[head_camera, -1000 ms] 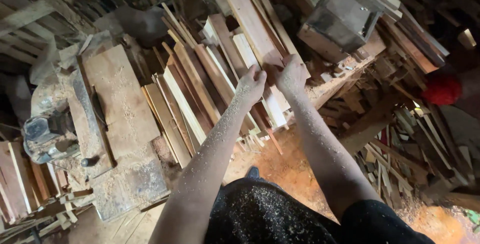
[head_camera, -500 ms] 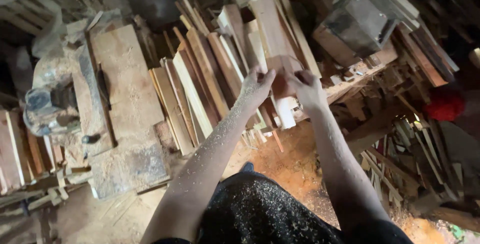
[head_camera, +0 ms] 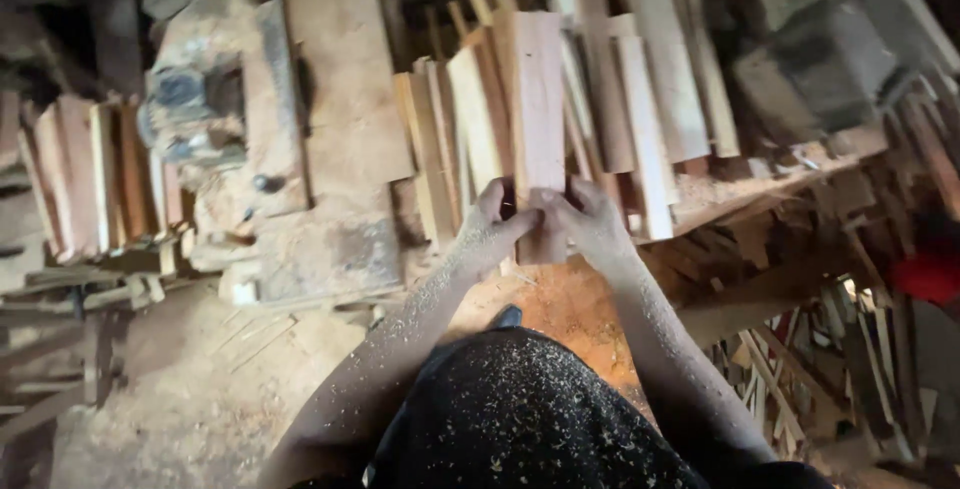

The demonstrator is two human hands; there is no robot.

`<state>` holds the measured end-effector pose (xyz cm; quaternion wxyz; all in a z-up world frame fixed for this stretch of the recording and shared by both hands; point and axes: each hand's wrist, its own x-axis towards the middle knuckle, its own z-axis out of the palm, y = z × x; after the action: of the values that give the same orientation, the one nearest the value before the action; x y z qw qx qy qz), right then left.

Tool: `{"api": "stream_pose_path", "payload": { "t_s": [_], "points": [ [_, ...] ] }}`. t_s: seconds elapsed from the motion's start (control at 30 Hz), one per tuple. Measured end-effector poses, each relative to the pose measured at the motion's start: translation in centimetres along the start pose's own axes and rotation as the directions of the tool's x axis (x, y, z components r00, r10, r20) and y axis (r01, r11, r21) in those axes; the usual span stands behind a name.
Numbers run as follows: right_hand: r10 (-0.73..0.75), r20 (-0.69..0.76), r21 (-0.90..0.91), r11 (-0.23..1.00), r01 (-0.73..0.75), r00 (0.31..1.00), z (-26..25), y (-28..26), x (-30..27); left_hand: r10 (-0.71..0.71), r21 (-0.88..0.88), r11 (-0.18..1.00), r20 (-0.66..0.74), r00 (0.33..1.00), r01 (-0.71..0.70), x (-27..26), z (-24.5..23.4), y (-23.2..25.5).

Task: Feeding wooden strips into a woodworking machine for processing.

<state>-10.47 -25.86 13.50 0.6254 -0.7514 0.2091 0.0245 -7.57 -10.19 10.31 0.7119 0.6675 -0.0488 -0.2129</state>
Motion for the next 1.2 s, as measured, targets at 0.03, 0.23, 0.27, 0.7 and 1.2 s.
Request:
{"api": "stream_pose_path", "payload": {
  "t_s": [0.03, 0.23, 0.27, 0.7, 1.2],
  "points": [
    [-0.002, 0.018, -0.008, 1.000, 0.002, 1.000, 1.4, 0.4, 0.5, 0.000, -0.007, 1.000, -0.019, 1.000, 0.000, -1.3, -1.2, 0.5],
    [-0.174, -0.065, 0.024, 0.984, 0.176, 0.983, 12.3, 3.0, 2.5, -0.064, -0.093, 0.994, -0.022, 0.998, 0.061, -4.6, -11.0, -2.6],
    [-0.182, -0.097, 0.002, 0.983, 0.183, 0.979, 14.1, 4.6, 3.4, -0.093, -0.088, 0.992, -0.022, 0.995, 0.090, -5.2, -12.9, -2.7],
    [-0.096, -0.108, -0.102, 0.991, 0.086, 0.989, 31.3, 8.9, 2.0, -0.244, -0.026, 0.969, 0.017, 0.970, 0.244, -9.3, -29.6, -8.9],
    [-0.139, -0.045, -0.617, 0.783, 0.082, 0.989, 33.9, 4.2, -0.6, -0.293, 0.271, 0.896, -0.232, 0.927, 0.351, -10.5, -28.2, -8.0]
  ]
}}
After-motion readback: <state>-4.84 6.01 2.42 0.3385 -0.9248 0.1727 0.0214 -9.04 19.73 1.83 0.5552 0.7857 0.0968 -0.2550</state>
